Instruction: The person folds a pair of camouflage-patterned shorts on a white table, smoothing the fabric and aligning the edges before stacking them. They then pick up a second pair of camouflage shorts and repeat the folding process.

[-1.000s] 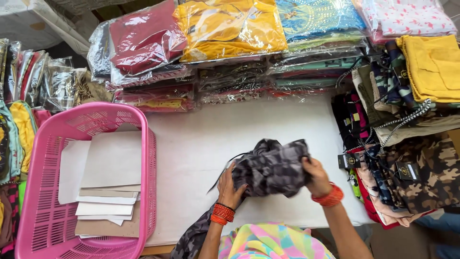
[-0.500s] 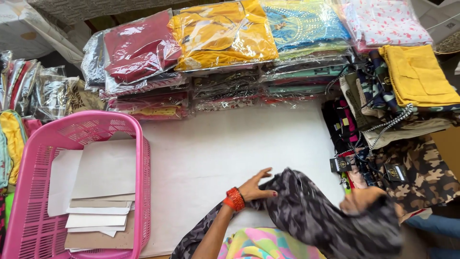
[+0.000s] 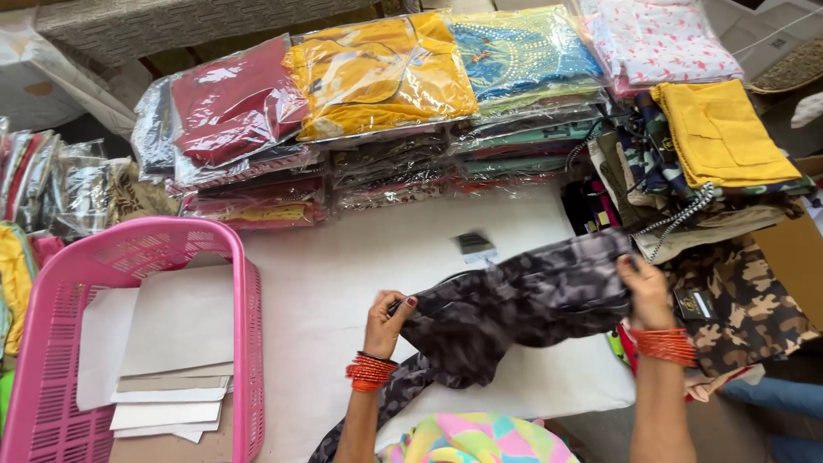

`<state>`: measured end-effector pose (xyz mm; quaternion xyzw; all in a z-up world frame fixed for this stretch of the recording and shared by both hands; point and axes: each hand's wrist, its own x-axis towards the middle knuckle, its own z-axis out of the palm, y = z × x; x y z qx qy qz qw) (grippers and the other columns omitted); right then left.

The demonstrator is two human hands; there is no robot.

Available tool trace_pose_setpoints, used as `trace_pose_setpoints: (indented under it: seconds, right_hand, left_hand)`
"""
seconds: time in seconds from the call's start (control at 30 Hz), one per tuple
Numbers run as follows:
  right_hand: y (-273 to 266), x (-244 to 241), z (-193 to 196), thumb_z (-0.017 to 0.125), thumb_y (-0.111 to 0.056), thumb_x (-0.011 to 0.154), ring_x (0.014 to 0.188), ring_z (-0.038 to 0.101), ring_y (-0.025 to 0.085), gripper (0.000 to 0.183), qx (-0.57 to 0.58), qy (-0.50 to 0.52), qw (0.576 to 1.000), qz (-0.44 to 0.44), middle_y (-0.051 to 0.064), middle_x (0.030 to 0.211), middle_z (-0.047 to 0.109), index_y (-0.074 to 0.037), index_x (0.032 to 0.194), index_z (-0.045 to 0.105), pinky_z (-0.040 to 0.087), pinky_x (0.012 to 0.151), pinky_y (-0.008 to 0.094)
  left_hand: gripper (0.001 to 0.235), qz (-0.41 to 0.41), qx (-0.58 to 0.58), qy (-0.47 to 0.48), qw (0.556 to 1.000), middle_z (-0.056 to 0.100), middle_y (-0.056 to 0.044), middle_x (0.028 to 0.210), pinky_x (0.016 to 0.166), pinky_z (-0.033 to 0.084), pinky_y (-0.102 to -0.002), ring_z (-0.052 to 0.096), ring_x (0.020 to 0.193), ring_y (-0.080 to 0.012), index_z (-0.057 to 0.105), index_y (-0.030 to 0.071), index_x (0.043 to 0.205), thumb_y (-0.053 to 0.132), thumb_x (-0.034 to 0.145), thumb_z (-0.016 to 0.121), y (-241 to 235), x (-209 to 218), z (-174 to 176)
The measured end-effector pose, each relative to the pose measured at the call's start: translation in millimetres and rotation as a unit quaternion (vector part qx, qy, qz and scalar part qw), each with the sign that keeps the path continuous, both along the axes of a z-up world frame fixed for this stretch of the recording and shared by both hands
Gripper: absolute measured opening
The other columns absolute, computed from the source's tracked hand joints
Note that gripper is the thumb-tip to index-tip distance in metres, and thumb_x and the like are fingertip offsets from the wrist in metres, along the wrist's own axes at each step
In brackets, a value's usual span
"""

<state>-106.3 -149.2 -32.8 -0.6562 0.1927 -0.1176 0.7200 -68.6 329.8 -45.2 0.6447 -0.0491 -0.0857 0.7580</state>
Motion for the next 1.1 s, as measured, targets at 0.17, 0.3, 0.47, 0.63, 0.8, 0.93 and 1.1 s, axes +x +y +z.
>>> trace_pose_setpoints:
  seconds: [0.17, 0.3, 0.47, 0.63, 0.8, 0.93, 1.1]
  right_hand:
    - [46, 3, -7, 0.062, -0.024, 0.103, 0.09, 0.057, 0.006, 0.029, -0.008, 0.036, 0.998, 0.046, -0.003, 0.103, 0.067, -0.001, 0.12, 0.067, 0.047, 0.081, 0.022]
    - [39, 3, -26, 0.061, -0.021, 0.109, 0.091, 0.054, 0.009, 0.025, -0.148, 0.004, 0.984, 0.098, 0.001, 0.099, 0.065, 0.002, 0.116, 0.067, 0.045, 0.082, 0.025]
    - [74, -7, 44, 0.049, 0.007, 0.096, 0.116, 0.065, 0.013, 0.027, -0.166, -0.107, 0.968, 0.154, 0.006, 0.119, 0.071, -0.003, 0.115, 0.065, 0.047, 0.105, 0.026]
    - [61, -32, -9, 0.039, 0.024, 0.056, 0.137, 0.049, 0.027, 0.067, -0.271, -0.085, 0.947, 0.147, 0.01, 0.145, 0.055, -0.012, 0.102, 0.072, 0.037, 0.119, 0.039]
    - [89, -47, -4, 0.062, 0.01, 0.072, 0.12, 0.054, 0.027, 0.035, -0.411, -0.049, 0.902, 0.12, 0.012, 0.139, 0.062, -0.012, 0.095, 0.074, 0.04, 0.104, 0.04]
    - [53, -65, -61, 0.046, 0.0, 0.087, 0.105, 0.07, 0.024, 0.025, -0.077, -0.019, 0.978, 0.192, 0.012, 0.105, 0.077, -0.005, 0.093, 0.07, 0.051, 0.101, 0.037]
    - [22, -62, -69, 0.05, -0.005, 0.097, 0.083, 0.065, 0.021, 0.022, 0.196, -0.022, 0.968, 0.156, 0.01, 0.087, 0.072, 0.004, 0.097, 0.07, 0.051, 0.079, 0.035]
  left_hand:
    - [0.025, 0.068, 0.106, -0.096, 0.987, 0.055, 0.004, 0.083, 0.066, 0.038, -0.021, 0.048, 0.076, -0.0053, 0.065, 0.0, 0.092, 0.023, 0.1, 0.068, 33, -1, 25]
    - [0.023, 0.049, 0.174, -0.003, 0.984, 0.058, 0.001, 0.069, 0.053, 0.038, -0.024, 0.048, 0.06, -0.0083, 0.066, 0.0, 0.093, 0.022, 0.1, 0.069, 47, 3, 57]
    - [0.015, 0.04, 0.28, -0.103, 0.954, 0.074, -0.007, 0.076, 0.059, 0.053, -0.026, 0.069, 0.065, -0.0139, 0.07, 0.001, 0.104, 0.013, 0.095, 0.068, 61, -14, 117]
    - [0.025, -0.057, 0.281, -0.186, 0.94, 0.077, -0.012, 0.102, 0.078, 0.065, -0.028, 0.078, 0.089, -0.019, 0.071, 0.001, 0.112, -0.003, 0.089, 0.063, 74, -47, 81]
    - [0.03, -0.105, 0.311, -0.126, 0.936, 0.077, -0.012, 0.105, 0.081, 0.063, -0.03, 0.076, 0.09, -0.021, 0.072, 0.001, 0.114, -0.008, 0.087, 0.061, 69, -64, 73]
    - [0.033, -0.176, 0.247, -0.056, 0.951, 0.077, -0.011, 0.099, 0.076, 0.06, -0.028, 0.075, 0.082, -0.0183, 0.073, 0.001, 0.114, -0.01, 0.085, 0.06, 81, -67, 77]
    - [0.027, -0.244, -0.008, 0.063, 0.968, 0.073, -0.005, 0.097, 0.07, 0.053, -0.025, 0.065, 0.081, -0.0143, 0.072, -0.001, 0.116, -0.006, 0.091, 0.064, 108, -48, 37]
